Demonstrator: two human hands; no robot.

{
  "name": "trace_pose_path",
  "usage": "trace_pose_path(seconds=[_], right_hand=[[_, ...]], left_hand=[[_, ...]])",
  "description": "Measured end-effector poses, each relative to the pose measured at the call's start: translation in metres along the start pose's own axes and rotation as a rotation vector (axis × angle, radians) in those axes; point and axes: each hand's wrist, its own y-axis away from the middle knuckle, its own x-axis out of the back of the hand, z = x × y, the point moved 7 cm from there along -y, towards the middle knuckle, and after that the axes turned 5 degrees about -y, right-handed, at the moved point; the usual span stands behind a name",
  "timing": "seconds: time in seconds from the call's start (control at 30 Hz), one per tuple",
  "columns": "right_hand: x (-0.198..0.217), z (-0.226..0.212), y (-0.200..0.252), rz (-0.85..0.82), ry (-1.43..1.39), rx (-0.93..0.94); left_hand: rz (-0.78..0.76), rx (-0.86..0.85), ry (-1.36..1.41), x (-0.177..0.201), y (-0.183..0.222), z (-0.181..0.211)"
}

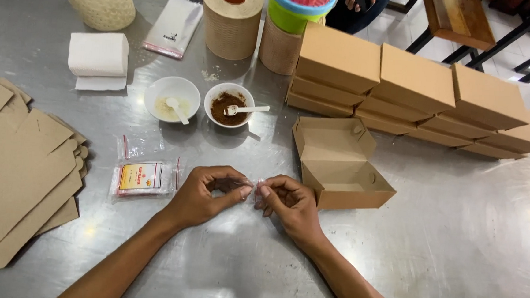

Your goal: Filling small plastic bags with powders using a spoon, sealing them, and placing them into cardboard boxes.

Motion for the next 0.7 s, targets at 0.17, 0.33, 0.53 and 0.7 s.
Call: trace_pose_path(seconds=[0.17,0.33,0.53,0.7], right_hand=[[-0.002,-0.002,0.001,-0.016,0.039,0.003],[-0.004,-0.004,-0.001,-0.013,0.084,0.053],[-0.011,-0.017,0.000,-0.100,0.200,0.104],[-0.009,-0.012,0.001,-0.074,0.135,0.009]], left_hand=[[0.147,-0.226,-0.240,0.003,0.009,0.025],[0.399,-0.593,-0.773,-0.009,0.030,0.047],[0.171,-0.438,-0.437,-0.024,0.026,0.042],[0.170,-0.357,-0.379,-0.020,0.024,0.031]])
